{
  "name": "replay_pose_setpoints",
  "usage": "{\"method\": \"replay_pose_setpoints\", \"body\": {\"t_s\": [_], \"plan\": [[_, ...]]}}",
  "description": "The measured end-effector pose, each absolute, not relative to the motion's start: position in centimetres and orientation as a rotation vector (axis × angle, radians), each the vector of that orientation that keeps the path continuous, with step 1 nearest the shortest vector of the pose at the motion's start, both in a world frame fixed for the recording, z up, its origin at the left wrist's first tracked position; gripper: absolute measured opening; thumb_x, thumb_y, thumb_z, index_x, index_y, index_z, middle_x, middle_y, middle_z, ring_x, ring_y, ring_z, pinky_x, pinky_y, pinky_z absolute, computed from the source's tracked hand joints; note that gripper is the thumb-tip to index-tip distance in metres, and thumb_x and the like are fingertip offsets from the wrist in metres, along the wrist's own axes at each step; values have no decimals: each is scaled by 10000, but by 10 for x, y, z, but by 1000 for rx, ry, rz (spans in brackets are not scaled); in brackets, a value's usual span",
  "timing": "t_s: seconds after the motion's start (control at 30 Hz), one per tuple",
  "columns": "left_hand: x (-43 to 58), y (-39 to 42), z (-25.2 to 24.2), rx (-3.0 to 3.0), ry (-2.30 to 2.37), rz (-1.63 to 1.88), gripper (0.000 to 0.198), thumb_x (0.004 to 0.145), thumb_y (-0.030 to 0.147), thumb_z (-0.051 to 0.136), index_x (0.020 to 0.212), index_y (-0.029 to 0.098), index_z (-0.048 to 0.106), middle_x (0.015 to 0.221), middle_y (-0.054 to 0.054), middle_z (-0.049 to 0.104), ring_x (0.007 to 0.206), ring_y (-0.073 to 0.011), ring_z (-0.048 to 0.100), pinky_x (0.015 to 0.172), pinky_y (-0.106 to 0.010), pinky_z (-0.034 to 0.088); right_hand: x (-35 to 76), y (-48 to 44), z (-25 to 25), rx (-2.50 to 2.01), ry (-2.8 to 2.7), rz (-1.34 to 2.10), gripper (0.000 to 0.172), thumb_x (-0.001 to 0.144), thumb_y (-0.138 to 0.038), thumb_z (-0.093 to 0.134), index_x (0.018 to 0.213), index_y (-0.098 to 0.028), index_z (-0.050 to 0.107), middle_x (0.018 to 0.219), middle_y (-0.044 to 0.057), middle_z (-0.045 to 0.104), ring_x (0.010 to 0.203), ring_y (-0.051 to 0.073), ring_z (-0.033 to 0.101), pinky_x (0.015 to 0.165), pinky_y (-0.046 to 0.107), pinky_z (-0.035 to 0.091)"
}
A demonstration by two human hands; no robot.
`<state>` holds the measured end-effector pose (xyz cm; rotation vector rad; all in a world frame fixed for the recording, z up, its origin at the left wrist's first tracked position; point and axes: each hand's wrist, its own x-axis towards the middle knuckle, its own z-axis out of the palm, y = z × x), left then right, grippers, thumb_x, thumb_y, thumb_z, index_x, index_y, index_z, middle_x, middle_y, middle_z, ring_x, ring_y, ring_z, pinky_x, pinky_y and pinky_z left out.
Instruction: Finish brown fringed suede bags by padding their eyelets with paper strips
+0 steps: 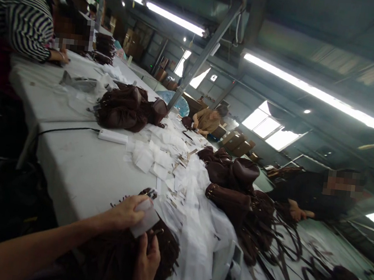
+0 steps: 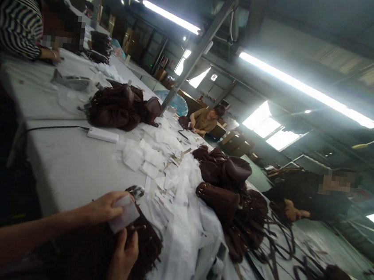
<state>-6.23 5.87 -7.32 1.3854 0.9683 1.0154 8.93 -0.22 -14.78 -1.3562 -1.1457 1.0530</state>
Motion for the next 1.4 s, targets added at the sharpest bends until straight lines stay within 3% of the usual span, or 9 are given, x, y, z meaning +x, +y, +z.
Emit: {"method": "replay_pose_setpoints", "body": {"t_s": [0.1, 0.23, 0.37, 0.57, 0.67, 0.83, 1.03, 1.17, 1.4], "plan": [[-70, 66, -61, 1015, 904, 1106, 354, 589, 154, 597, 941, 150, 623, 721, 11, 633, 618, -145, 560, 545, -216, 433, 89, -3, -150, -1292, -1026, 1111, 468, 795, -494, 618, 1109, -147, 640, 1063, 89, 703, 1005, 248, 632, 866, 316, 490], [-71, 59, -68, 816, 795, 978, 305, 569, 187, 673, 863, 106, 664, 732, -43, 683, 606, -156, 593, 578, -247, 464, 95, -1, -146, -1218, -762, 1206, 556, 689, -484, 725, 1114, -134, 651, 1080, 102, 701, 1042, 283, 624, 881, 358, 499], [-58, 47, -98, 863, 687, 716, 205, 542, 151, 637, 731, 103, 698, 672, -51, 683, 547, -153, 583, 527, -236, 441, 111, 5, -122, -1275, -654, 1305, 487, 658, -452, 757, 1026, -141, 684, 923, 82, 732, 807, 236, 676, 687, 307, 536], [-39, 53, -126, 1054, 748, 666, 58, 511, 85, 595, 502, 139, 613, 461, 36, 545, 408, -93, 433, 387, -189, 267, 132, 18, -91, -1371, -991, 1377, 382, 706, -461, 711, 891, -127, 728, 688, 39, 699, 537, 156, 599, 453, 225, 415], [-26, 58, -124, 975, 740, 766, 34, 562, 151, 657, 565, 141, 625, 520, 27, 575, 471, -102, 474, 422, -185, 315, 132, 21, -86, -1466, -1134, 1246, 398, 689, -489, 703, 855, -130, 745, 667, 40, 695, 575, 180, 615, 488, 241, 438], [-10, 56, -121, 715, 653, 761, 457, 752, 573, 549, 718, 127, 645, 663, -54, 647, 602, -166, 596, 573, -265, 483, 116, 9, -98, -1698, -1284, 673, 386, 674, -495, 696, 882, -177, 763, 830, 93, 729, 800, 265, 651, 672, 304, 486], [-15, 50, -129, 494, 615, 814, 310, 559, 262, 816, 793, 109, 682, 684, -34, 681, 610, -145, 616, 594, -237, 500, 118, -17, -131, -1787, -1311, 396, 390, 794, -572, 551, 902, -255, 750, 784, 54, 708, 728, 225, 644, 661, 289, 463], [-17, 49, -131, 466, 581, 766, 345, 580, 283, 816, 845, 102, 689, 735, -57, 698, 645, -165, 632, 640, -279, 525, 132, -22, -139, -1880, -1044, 515, 489, 740, -645, 576, 905, -214, 736, 892, 75, 736, 876, 272, 660, 721, 298, 484], [-25, 48, -128, 410, 522, 697, 279, 614, 302, 732, 736, 55, 685, 671, -82, 675, 599, -168, 616, 617, -270, 521, 117, -23, -142, -1819, -1123, 639, 454, 741, -603, 590, 824, -185, 746, 774, 40, 742, 780, 244, 677, 654, 253, 482]]}}
